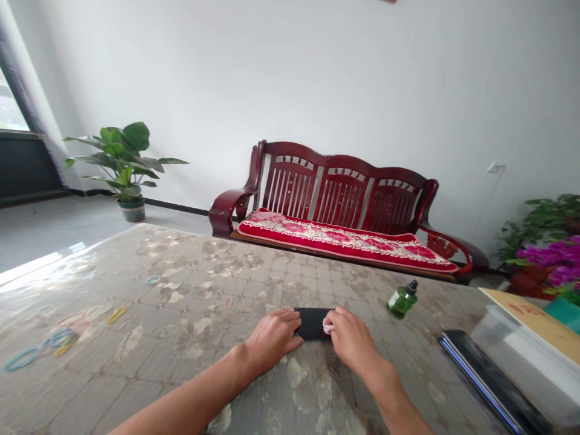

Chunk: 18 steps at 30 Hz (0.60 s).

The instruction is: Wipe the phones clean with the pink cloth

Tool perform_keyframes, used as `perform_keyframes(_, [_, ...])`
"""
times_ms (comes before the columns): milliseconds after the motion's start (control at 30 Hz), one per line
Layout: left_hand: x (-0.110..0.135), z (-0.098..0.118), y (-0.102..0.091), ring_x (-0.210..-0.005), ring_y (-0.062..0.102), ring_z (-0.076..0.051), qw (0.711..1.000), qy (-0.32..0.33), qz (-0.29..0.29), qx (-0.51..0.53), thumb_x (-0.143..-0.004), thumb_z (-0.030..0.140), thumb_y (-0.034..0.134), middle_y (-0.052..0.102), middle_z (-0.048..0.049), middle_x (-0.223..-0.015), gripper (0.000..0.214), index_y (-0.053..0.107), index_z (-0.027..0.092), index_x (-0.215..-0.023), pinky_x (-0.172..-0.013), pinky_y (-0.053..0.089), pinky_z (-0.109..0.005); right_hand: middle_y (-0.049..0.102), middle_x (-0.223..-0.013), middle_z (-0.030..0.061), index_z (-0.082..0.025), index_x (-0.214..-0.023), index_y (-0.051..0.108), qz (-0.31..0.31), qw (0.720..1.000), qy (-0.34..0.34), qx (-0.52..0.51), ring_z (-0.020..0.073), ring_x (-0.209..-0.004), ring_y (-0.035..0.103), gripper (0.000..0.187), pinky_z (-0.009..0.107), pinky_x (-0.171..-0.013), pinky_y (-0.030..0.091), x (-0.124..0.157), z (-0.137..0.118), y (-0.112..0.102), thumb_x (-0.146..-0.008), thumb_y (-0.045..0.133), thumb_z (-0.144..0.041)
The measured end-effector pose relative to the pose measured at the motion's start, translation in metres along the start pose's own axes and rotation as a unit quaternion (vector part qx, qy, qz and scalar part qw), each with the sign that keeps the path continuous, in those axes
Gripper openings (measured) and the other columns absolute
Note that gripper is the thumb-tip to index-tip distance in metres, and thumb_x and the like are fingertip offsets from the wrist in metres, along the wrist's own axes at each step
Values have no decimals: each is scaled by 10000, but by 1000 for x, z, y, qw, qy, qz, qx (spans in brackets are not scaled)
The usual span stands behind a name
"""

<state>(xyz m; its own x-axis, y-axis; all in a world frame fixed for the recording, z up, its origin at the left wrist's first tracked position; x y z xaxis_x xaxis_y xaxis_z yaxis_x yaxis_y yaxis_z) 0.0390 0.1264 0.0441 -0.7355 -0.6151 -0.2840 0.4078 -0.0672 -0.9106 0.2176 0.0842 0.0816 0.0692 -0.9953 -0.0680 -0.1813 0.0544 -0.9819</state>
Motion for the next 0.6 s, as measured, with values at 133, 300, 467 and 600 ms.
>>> perform_keyframes(133, [0, 0, 0, -1093, 648, -258, 1000, 7, -3, 1, -854, 242, 698, 701, -111, -1145, 155, 692, 163, -987, -1016, 468, -349, 663, -947, 48, -205, -888, 671, -31, 996, 59, 62, 177, -870, 626, 272, 259, -690, 333, -1, 27, -9, -815, 487, -18])
perform_keyframes(300, [0, -1, 2, -1077, 649, -250, 1000, 3, 5, -1, -859, 240, 677, 703, -103, -1131, 128, 687, 174, -969, -1014, 462, -347, 660, -954, 55, -200, -895, 668, -37, 998, 29, 40, 171, -870, 625, 270, 257, -698, 338, 0, 7, -6, -829, 478, -19])
perform_keyframes(467, [1, 1, 0, -1071, 650, -245, 1000, -4, 8, 2, -863, 238, 659, 706, -90, -1113, 127, 685, 181, -974, -1007, 468, -339, 646, -941, 30, -220, -876, 665, -15, 999, -32, -16, 150, -854, 617, 249, 243, -702, 335, 4, -16, 1, -836, 485, -53])
perform_keyframes(600, [1, 0, 0, -1044, 659, -241, 1000, 5, 14, -6, -873, 259, 647, 711, -85, -1096, 118, 689, 186, -956, -995, 476, -334, 659, -928, 29, -217, -870, 663, -26, 999, 19, 17, 161, -864, 615, 251, 250, -695, 323, 1, 12, -4, -805, 506, -33])
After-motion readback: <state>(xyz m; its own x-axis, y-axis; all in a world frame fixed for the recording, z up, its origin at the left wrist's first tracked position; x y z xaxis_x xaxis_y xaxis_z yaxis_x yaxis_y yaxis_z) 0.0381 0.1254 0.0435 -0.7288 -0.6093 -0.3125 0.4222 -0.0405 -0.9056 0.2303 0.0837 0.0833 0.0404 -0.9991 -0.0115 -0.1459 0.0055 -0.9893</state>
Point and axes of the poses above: each hand's wrist, its own x-axis away from the middle knuckle, its own y-axis out of the palm, z = x × y, the point moved 4 cm from there along -x, towards the middle knuckle
